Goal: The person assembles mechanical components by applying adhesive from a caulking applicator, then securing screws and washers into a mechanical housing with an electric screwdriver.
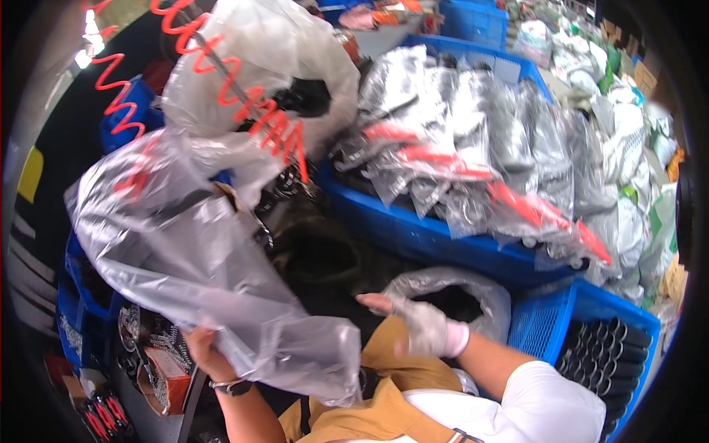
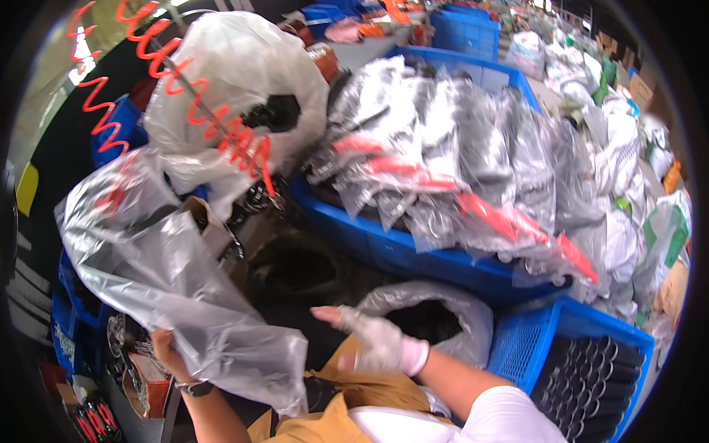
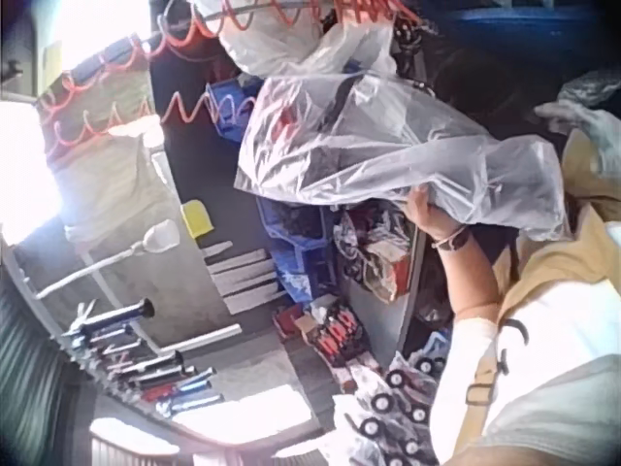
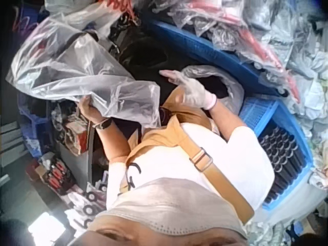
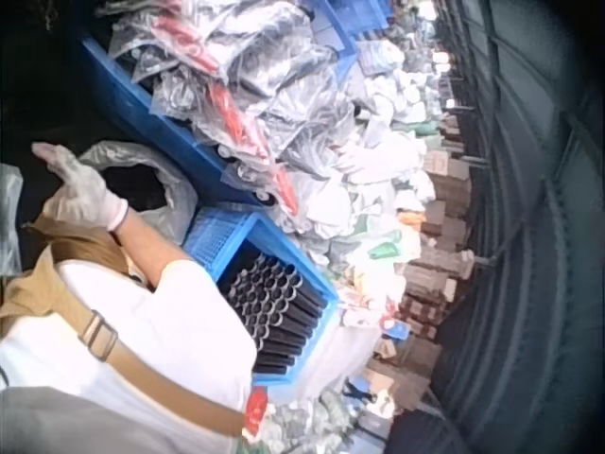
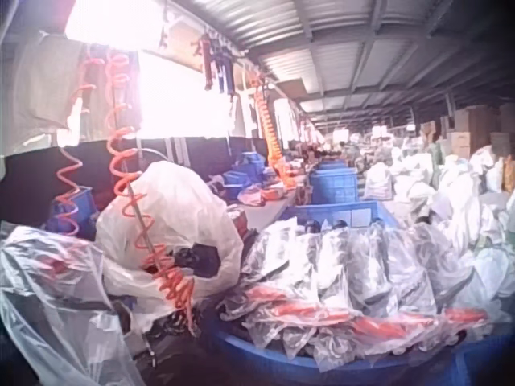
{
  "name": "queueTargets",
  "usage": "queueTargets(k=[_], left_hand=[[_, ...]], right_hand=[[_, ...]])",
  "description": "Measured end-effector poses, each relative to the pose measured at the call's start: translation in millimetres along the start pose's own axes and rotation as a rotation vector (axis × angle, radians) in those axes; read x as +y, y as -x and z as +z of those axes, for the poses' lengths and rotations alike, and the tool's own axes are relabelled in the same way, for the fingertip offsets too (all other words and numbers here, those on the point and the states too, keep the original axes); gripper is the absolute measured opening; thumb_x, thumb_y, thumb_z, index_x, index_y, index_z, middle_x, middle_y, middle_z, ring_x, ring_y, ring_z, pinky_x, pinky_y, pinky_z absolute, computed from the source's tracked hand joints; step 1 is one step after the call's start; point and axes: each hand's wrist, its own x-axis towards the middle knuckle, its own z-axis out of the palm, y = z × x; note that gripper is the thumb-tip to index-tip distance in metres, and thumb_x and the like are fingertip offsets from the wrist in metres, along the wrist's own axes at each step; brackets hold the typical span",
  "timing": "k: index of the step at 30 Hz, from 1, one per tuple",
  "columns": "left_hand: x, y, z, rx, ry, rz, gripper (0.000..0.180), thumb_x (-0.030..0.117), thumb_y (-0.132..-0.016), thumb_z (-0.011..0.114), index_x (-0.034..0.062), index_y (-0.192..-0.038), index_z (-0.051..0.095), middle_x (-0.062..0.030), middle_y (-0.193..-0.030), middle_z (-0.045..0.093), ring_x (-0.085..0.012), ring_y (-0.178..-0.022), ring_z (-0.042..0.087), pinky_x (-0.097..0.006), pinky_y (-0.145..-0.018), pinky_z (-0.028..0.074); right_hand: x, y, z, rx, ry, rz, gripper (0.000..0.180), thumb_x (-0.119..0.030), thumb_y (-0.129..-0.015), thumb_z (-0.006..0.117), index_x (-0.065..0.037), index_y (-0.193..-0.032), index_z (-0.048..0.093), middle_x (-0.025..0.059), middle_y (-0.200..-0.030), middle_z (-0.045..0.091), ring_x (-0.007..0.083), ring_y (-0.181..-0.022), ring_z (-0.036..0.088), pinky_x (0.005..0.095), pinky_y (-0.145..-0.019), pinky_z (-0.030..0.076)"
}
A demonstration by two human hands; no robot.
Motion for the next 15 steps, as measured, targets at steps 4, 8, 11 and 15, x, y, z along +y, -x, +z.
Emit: queueTargets(k=[4,8,11,15], left_hand=[[-8,-22,88,-0.108,0.14,0.18,0.04,0.006,-0.072,0.057,-0.003,-0.111,0.054,-0.0122,-0.095,0.064,-0.0224,-0.082,0.063,-0.034,-0.077,0.053],[-6,-57,99,-0.432,0.335,0.016,0.024,0.005,-0.073,0.063,0.0012,-0.096,0.059,-0.008,-0.077,0.064,-0.0179,-0.062,0.061,-0.029,-0.058,0.051],[-28,-41,166,-0.517,-0.076,0.113,0.101,0.015,-0.072,0.076,0.0065,-0.151,0.014,-0.0113,-0.142,0.038,-0.0228,-0.129,0.041,-0.039,-0.107,0.036],[-70,-7,163,-0.797,-0.312,0.149,0.085,0.012,-0.086,0.068,0.0037,-0.151,0.015,-0.0136,-0.149,0.029,-0.0251,-0.137,0.031,-0.038,-0.112,0.027]], right_hand=[[-50,-32,27,-0.291,0.106,0.197,0.108,-0.042,-0.074,0.079,0.007,-0.148,0.018,0.0274,-0.144,0.039,0.0359,-0.134,0.041,0.0357,-0.11,0.033],[-40,-25,38,-0.185,-0.394,0.337,0.102,-0.022,-0.072,0.081,0.005,-0.147,0.017,0.0156,-0.135,0.049,0.0213,-0.126,0.046,0.0339,-0.108,0.034],[-33,-26,31,-0.023,-0.348,0.212,0.097,-0.016,-0.072,0.082,0.001,-0.146,0.023,0.011,-0.133,0.049,0.0187,-0.123,0.045,0.0356,-0.107,0.036],[-44,-59,-4,0.39,-0.276,0.092,0.08,-0.02,-0.075,0.079,0.0,-0.138,0.034,0.0099,-0.124,0.054,0.0194,-0.114,0.053,0.0357,-0.101,0.041]])
